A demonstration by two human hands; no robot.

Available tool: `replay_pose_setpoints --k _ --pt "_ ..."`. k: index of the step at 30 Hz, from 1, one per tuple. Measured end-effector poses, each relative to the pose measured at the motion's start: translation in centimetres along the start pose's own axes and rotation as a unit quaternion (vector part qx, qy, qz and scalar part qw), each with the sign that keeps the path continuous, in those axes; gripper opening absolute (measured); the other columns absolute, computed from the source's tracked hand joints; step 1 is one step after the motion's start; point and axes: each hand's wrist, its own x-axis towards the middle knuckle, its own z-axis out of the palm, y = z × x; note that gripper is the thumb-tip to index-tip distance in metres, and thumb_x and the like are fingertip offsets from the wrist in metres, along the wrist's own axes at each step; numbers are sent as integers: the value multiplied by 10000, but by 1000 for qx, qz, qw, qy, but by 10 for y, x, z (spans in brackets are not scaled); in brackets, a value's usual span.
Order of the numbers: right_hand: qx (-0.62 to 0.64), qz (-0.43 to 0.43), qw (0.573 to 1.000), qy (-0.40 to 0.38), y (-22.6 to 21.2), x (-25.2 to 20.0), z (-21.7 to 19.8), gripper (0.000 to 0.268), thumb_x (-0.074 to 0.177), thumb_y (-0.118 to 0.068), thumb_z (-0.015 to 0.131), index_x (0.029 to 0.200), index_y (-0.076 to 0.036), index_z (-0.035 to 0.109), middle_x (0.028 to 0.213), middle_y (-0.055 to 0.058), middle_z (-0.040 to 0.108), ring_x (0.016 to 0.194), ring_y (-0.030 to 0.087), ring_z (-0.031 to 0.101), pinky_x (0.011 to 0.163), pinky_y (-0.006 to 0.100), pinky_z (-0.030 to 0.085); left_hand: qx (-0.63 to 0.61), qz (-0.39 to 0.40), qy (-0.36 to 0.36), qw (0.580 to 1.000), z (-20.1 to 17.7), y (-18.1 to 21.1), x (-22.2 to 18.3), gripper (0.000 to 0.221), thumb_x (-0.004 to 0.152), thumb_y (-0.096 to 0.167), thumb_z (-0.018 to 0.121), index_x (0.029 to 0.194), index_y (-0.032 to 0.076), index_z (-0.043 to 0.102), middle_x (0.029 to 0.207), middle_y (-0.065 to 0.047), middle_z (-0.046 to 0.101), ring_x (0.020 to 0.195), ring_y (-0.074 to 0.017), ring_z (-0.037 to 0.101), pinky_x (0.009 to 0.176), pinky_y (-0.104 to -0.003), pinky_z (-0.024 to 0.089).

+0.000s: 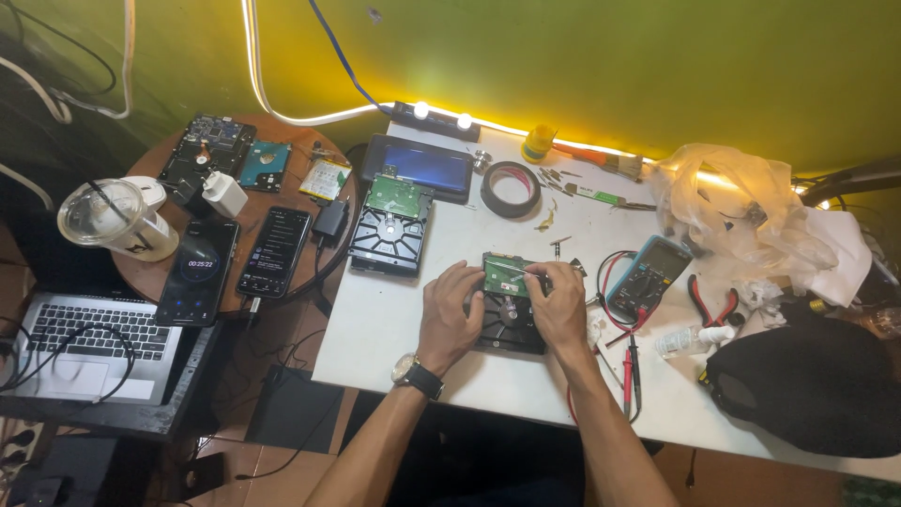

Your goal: The person is inspecting and repairing a hard drive on a workbench, using a screwdriver to work on the PCB components.

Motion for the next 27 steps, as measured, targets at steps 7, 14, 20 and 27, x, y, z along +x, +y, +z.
replay_pose_setpoints --k 7,14,20,27 --pt "-1 -1 1000 -2 6 1 3 126 982 -206 670 1064 -147 744 1043 81 668 1078 291 642 956 427 507 0 5 1 1000 0 -1 0 305 975 167 521 1240 88 650 1269 -82 640 1361 -265 499 1092 -484 358" --pt "1 0 1000 -2 2 1 0 124 977 -201 672 1063 -145 743 1036 89 673 1066 303 646 944 435 511 5 14 -9 1000 -5 8 -1 342 968 153 522 1285 79 628 1393 -111 602 1415 -297 444 1101 -515 332" --pt "-2 -3 1000 1 8 1 2 118 965 -201 683 1051 -151 748 1036 93 675 1065 306 648 931 432 517 9 11 -14 1000 -3 5 -1 351 968 166 526 1298 95 621 1417 -104 594 1421 -294 440 1102 -516 323" --pt "-3 -4 1000 0 0 0 -5 124 960 -192 678 1052 -148 748 1036 94 673 1072 310 645 932 434 517 10 10 -10 1000 -2 4 -1 343 971 183 525 1288 100 627 1412 -97 603 1418 -281 449 1096 -494 322"
